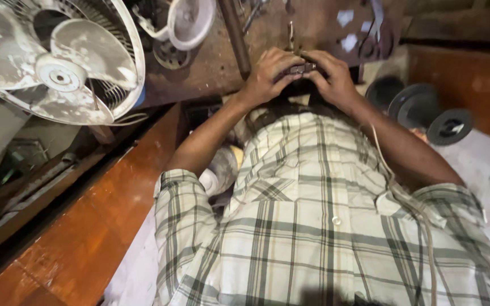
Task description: The person works at a cluttered workbench, handling a small circular electrical component with copper windings. They repeatedly pick up small white pieces and place them onto the component, adjusting and pressing them into position. Tools and other fan parts are visible on the table, but the person focuses on the small component throughout.
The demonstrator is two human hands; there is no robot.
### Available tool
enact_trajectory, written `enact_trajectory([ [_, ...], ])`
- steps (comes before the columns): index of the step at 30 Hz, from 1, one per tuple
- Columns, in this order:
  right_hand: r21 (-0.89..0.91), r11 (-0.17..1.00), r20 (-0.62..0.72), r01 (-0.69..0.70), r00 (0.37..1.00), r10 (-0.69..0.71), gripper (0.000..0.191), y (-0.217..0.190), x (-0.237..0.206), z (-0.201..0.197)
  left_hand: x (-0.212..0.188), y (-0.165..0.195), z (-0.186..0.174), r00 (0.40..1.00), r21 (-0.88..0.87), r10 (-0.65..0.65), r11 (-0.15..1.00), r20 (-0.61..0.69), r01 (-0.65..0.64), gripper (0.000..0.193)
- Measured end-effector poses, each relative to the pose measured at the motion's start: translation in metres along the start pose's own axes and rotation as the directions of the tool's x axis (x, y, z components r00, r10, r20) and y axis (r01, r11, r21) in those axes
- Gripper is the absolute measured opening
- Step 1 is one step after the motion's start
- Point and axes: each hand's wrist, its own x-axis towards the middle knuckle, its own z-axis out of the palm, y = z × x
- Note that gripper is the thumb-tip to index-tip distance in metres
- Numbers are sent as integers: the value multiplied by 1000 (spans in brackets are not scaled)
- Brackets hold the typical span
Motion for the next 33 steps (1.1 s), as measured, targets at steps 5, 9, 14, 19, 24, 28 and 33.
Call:
enact_trajectory([
  [5, -58, 996, -25, 67, 997, -68, 49, 8, -20, 18, -18, 11, 12, 980, 210, 184, 964, -71, -166, 38],
  [9, -98, 988, -98, 119, 987, -129, 48, 5, -23, 23, -22, 17, 23, 973, 244, 191, 957, -130, -155, 40],
  [14, 110, 994, -20, 1, 1000, 1, 42, 4, -14, 14, -8, 27, 15, 989, 198, 21, 980, -147, 9, 41],
  [19, 512, 833, -22, -210, 966, 257, 37, 11, 5, 25, 11, 30, -5, 998, 102, -59, 993, -29, 62, 51],
  [24, 405, 877, -166, -259, 922, 349, 29, 47, 21, -25, 22, 19, 16, 931, 14, -309, 948, -195, 318, 40],
  [28, -283, 910, -409, -303, 896, 171, 26, 84, 18, -57, 15, 5, 23, 852, -225, -455, 886, -259, 405, 38],
  [33, -610, 788, -226, -79, 971, -78, 50, 108, 2, -46, 13, -5, 26, 841, -267, -482, 867, -246, 420, 39],
])
